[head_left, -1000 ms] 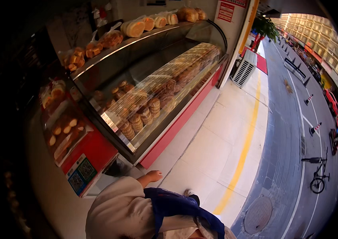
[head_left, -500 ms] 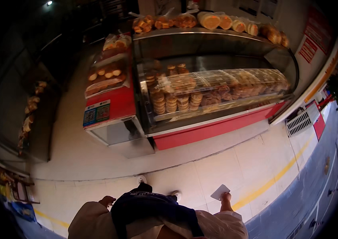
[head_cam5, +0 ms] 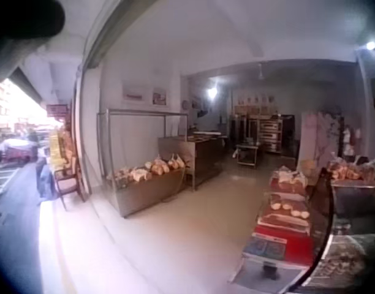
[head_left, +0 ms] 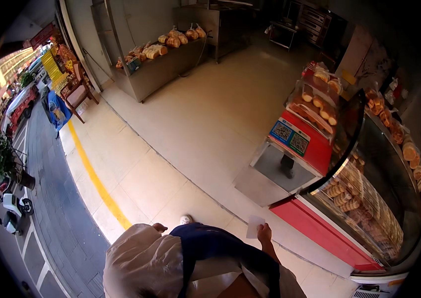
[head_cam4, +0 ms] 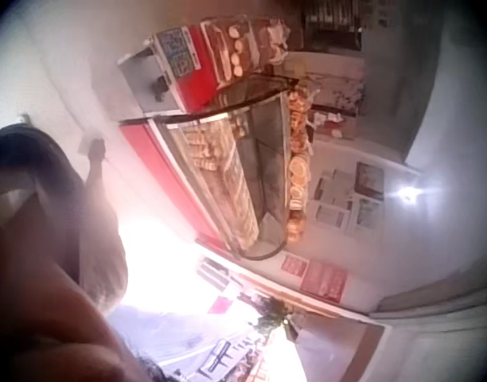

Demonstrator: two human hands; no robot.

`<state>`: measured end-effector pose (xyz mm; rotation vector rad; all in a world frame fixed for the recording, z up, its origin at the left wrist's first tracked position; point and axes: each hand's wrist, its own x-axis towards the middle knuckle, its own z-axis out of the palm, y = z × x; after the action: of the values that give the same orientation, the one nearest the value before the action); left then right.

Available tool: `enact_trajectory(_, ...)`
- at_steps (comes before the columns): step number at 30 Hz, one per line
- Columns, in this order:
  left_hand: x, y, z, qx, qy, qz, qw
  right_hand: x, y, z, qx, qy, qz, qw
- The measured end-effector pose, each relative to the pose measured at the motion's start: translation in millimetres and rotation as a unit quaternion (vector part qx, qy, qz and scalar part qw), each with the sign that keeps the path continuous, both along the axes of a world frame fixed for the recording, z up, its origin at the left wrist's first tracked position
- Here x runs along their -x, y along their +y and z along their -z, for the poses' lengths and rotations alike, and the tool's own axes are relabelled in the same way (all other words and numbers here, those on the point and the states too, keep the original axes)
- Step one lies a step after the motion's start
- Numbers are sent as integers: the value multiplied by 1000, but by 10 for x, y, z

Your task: The person retrieves a plastic bag of ingredients from a shelf, pours them into a bowl, and mixes the contents by hand using a plastic scraper. They then carry the bowl through a bakery to a display area and handle several packaged bread items while interacting with a customer.

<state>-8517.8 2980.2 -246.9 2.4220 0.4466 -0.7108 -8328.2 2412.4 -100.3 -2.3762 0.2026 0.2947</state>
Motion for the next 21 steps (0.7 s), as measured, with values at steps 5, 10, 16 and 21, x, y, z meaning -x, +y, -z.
enact_trajectory(5,-534,731,192,-102,156,-80,979,-27,356,350,137,39,168,975)
enact_trajectory(10,-1207,952,-1102,20,32,-293,955,177,650,692,322,151,24,934)
enact_trajectory(16,-1174,1118,-569,78,54,-371,924,-647,935,843,408,158,-216,873)
enact_trajectory(21,-1283,987,-710,164,202,-332,907,-1863,1794,707,356,107,-168,913)
